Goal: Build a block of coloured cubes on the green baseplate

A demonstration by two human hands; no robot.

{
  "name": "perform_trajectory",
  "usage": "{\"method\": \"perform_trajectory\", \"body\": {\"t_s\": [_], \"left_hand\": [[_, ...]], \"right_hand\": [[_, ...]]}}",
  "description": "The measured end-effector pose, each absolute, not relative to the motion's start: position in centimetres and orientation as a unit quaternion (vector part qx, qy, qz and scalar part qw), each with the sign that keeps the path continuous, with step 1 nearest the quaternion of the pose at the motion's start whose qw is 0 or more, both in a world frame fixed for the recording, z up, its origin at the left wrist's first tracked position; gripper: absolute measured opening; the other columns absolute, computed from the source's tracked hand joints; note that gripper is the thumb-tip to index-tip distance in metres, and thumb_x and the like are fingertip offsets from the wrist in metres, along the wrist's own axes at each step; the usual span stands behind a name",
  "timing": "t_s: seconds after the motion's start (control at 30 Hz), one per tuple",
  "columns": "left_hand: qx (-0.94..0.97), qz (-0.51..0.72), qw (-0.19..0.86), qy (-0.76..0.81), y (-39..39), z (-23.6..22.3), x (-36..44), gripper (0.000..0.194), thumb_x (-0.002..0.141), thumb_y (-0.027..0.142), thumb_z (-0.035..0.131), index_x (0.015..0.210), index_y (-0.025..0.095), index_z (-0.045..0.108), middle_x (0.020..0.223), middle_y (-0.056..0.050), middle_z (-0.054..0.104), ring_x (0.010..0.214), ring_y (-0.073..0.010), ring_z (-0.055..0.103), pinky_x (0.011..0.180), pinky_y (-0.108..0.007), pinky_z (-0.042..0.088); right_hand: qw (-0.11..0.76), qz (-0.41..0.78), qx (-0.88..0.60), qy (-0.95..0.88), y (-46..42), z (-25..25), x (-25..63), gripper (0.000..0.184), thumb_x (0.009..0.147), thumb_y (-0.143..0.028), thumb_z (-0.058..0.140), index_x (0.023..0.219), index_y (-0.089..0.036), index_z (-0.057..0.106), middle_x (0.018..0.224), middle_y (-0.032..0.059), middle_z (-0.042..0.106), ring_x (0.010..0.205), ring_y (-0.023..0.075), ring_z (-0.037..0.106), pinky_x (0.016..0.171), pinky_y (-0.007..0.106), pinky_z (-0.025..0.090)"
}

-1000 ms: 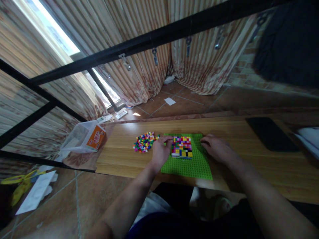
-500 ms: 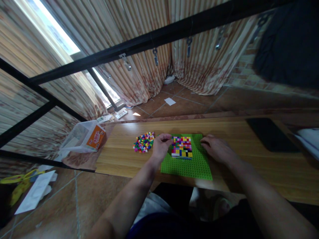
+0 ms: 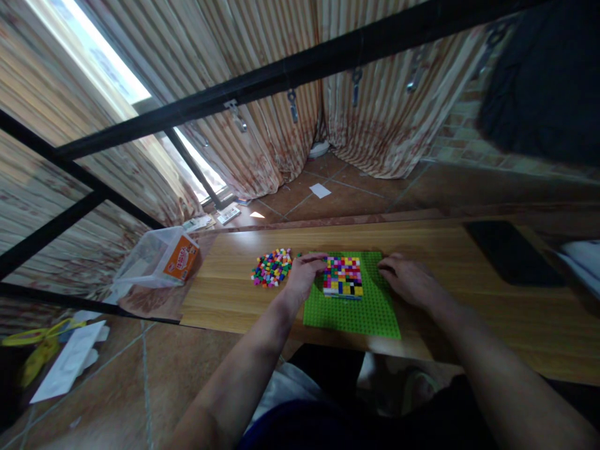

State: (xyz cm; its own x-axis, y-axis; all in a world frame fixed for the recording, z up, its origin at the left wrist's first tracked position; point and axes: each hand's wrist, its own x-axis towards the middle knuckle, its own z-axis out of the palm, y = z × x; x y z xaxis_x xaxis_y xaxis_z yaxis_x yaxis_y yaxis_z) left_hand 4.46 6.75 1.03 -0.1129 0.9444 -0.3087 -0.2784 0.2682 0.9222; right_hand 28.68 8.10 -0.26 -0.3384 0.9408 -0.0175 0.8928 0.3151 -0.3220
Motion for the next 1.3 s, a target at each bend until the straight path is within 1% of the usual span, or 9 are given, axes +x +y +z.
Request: {"method": "perform_trajectory", "body": {"t_s": [0.2,0.4,0.57,0.77,0.87,0.93,1.03,1.17,1.3], "left_hand": [[0.300,0.510,0.598,0.541,7.1,0.5,4.3,0.021,0.050,0.012,0.069,0.070,0.014,0.074,0.065,0.000,0.067,0.062,-0.0113,0.058,0.064,-0.025,0.046],[0.335,0.508,0.589,0.532,6.9,0.2,4.1,0.021,0.055,0.016,0.072,0.076,0.014,0.075,0.070,-0.002,0.069,0.064,-0.0121,0.059,0.068,-0.027,0.047],[0.380,0.524,0.551,0.526,6.1,-0.3,3.7,0.027,0.060,0.019,0.076,0.086,0.015,0.075,0.081,-0.003,0.072,0.072,-0.0132,0.063,0.076,-0.028,0.049],[0.450,0.509,0.415,0.606,4.2,-1.6,0.6,0.019,0.067,0.014,0.067,0.085,0.016,0.074,0.074,0.000,0.070,0.070,-0.0130,0.062,0.070,-0.025,0.048],[0.481,0.494,0.309,0.655,3.1,-1.4,-2.3,0.016,0.070,0.012,0.063,0.082,0.016,0.073,0.078,-0.002,0.070,0.073,-0.0139,0.062,0.072,-0.025,0.048],[0.505,0.453,0.224,0.699,2.6,-1.1,-4.1,0.017,0.071,0.010,0.060,0.082,0.016,0.072,0.078,-0.002,0.070,0.072,-0.0139,0.061,0.073,-0.025,0.048],[0.560,0.357,0.148,0.733,2.0,-0.5,-5.9,0.018,0.074,0.010,0.060,0.085,0.017,0.072,0.084,-0.004,0.070,0.073,-0.0142,0.061,0.071,-0.025,0.048],[0.623,0.280,0.079,0.726,1.4,-0.4,-5.9,0.021,0.079,0.011,0.060,0.091,0.021,0.073,0.097,-0.007,0.069,0.083,-0.0172,0.063,0.076,-0.027,0.050],[0.665,0.222,0.032,0.712,1.3,-0.6,-5.1,0.022,0.082,0.014,0.059,0.098,0.022,0.073,0.099,-0.009,0.067,0.091,-0.0212,0.063,0.083,-0.031,0.050]], "right_hand": [[0.093,0.132,-0.566,-0.808,8.2,-0.7,28.8,0.025,0.093,-0.021,0.047,0.092,-0.020,0.072,0.102,0.0092,0.067,0.087,0.0210,0.065,0.080,0.031,0.046],[0.091,0.129,-0.567,-0.808,8.3,-0.8,28.8,0.025,0.093,-0.021,0.048,0.091,-0.020,0.072,0.102,0.0088,0.068,0.086,0.0209,0.065,0.079,0.031,0.046],[0.104,0.133,-0.565,-0.808,8.3,-1.1,29.0,0.025,0.093,-0.022,0.048,0.094,-0.020,0.073,0.103,0.0081,0.068,0.086,0.0204,0.065,0.080,0.031,0.047],[0.109,0.135,-0.557,-0.812,8.5,-1.5,29.3,0.026,0.093,-0.023,0.047,0.097,-0.020,0.072,0.105,0.0084,0.069,0.088,0.0212,0.066,0.080,0.032,0.048],[0.105,0.132,-0.560,-0.811,8.5,-1.6,29.3,0.026,0.092,-0.024,0.047,0.094,-0.021,0.073,0.103,0.0080,0.069,0.085,0.0211,0.065,0.078,0.033,0.048],[0.105,0.131,-0.560,-0.811,8.5,-1.6,29.3,0.026,0.092,-0.024,0.048,0.093,-0.021,0.073,0.101,0.0079,0.069,0.084,0.0210,0.065,0.077,0.033,0.048],[0.108,0.126,-0.559,-0.812,8.6,-1.7,29.3,0.026,0.092,-0.024,0.048,0.093,-0.021,0.073,0.099,0.0073,0.069,0.083,0.0206,0.065,0.077,0.032,0.047],[0.111,0.122,-0.556,-0.815,8.5,-1.9,29.4,0.026,0.092,-0.024,0.047,0.093,-0.020,0.072,0.099,0.0072,0.069,0.083,0.0200,0.064,0.077,0.032,0.047],[0.116,0.123,-0.555,-0.815,8.4,-1.8,29.4,0.026,0.092,-0.024,0.047,0.093,-0.020,0.072,0.099,0.0073,0.069,0.082,0.0200,0.064,0.076,0.032,0.047]]}}
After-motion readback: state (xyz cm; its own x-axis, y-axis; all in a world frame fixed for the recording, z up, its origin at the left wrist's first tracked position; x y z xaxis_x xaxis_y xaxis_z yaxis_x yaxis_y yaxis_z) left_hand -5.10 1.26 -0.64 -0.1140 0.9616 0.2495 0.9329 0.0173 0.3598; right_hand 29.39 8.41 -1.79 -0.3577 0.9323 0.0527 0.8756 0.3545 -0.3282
